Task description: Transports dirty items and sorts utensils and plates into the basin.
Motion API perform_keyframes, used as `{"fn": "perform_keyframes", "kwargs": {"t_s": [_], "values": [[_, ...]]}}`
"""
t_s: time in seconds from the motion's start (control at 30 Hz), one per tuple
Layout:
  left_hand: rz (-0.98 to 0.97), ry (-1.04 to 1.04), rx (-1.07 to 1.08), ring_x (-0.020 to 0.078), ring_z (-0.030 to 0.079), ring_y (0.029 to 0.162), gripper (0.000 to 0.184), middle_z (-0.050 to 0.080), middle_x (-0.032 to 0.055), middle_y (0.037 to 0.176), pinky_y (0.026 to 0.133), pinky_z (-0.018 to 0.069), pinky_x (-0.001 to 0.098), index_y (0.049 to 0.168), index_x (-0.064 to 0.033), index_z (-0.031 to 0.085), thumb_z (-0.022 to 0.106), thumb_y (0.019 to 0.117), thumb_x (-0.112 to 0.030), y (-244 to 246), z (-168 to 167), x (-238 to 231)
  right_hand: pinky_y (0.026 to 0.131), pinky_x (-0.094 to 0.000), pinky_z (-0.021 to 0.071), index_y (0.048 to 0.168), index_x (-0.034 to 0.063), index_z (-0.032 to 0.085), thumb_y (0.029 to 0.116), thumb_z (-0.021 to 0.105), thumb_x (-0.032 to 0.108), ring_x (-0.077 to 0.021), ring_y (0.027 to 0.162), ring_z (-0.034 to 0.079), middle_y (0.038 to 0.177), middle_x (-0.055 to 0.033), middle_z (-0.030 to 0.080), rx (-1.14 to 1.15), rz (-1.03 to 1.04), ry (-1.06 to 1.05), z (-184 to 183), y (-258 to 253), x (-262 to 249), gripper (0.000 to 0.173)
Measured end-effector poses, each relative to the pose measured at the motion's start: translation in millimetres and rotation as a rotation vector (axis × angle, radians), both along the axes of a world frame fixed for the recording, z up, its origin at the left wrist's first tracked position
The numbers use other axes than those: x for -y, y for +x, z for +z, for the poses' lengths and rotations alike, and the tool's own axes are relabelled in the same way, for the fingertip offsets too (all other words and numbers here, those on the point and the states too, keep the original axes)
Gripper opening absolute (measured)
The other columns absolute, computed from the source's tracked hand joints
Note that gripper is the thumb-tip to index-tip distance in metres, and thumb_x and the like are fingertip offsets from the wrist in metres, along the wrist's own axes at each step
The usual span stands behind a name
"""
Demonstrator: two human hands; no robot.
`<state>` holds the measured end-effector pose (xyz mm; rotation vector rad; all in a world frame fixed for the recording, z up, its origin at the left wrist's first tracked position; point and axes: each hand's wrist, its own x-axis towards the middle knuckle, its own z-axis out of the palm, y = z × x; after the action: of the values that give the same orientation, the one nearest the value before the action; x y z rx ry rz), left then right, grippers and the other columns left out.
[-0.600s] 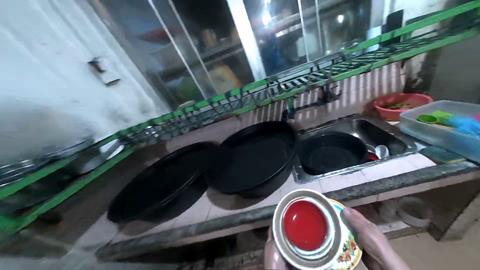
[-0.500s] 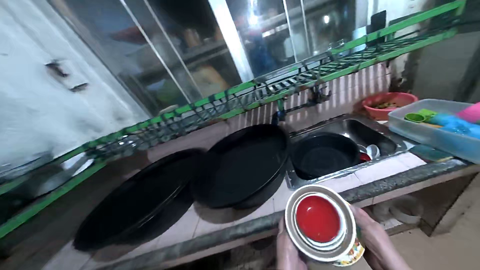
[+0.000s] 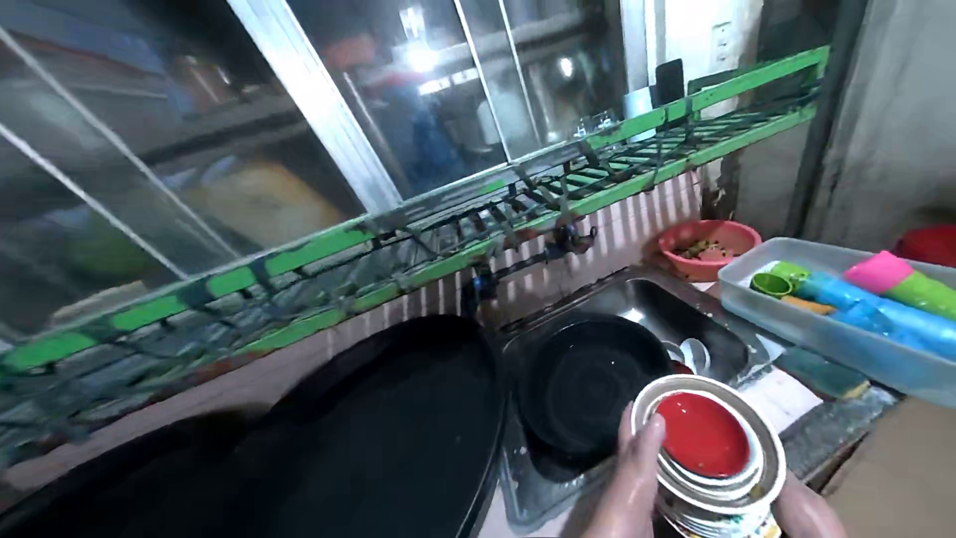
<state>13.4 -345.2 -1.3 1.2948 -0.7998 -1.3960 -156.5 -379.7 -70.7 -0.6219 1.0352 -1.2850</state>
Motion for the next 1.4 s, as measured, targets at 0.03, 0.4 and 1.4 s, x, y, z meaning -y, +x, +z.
{"fn": "perform_keyframes", "kwargs": {"t_s": [0.03, 0.4, 1.4], "values": [[0.001, 0.026, 0.007, 0.0302, 0.053, 0.135, 0.082, 0.043, 0.0211, 0.155, 0.107, 0.0492, 0.0507, 0.164, -0.0157, 0.011, 0.054, 0.1019, -0.047, -7.6, -3.6, 21.5, 0.086, -0.0316, 0.0592, 0.13, 0.0024, 0.053, 0.1123, 0.028, 0.025, -0.0067, 0.095, 0.068, 0.104, -0.0018, 0.069, -0.041, -0.008, -0.013, -4.8, -9.0, 16.9, 0.038], [0.27, 0.323, -0.456, 0.0374, 0.067, 0.101, 0.05, 0.065, 0.0207, 0.122, 0.076, 0.0564, 0.0563, 0.15, -0.0208, 0.038, 0.051, 0.1018, -0.024, -52.2, -87.2, 282.5, 0.103, -0.0364, 0.054, 0.154, 0.0003, 0.035, 0.1086, 0.042, 0.03, -0.0147, 0.121, 0.063, 0.139, -0.0168, 0.058, -0.418, 0.3, -0.185, 2.5, -52.8, 272.4, 0.055], [0.682, 0.25, -0.567, 0.0282, 0.06, 0.108, 0.042, 0.06, 0.0206, 0.126, 0.09, 0.0516, 0.0458, 0.138, -0.0004, 0.049, 0.041, 0.1101, -0.031, -36.5, -148.3, 428.4, 0.122, -0.0551, 0.0309, 0.153, -0.0018, 0.042, 0.098, 0.054, -0.001, -0.0444, 0.149, 0.034, 0.161, -0.0322, 0.03, -0.952, 0.499, -0.399, -97.7, 64.8, 434.2, 0.057]]}}
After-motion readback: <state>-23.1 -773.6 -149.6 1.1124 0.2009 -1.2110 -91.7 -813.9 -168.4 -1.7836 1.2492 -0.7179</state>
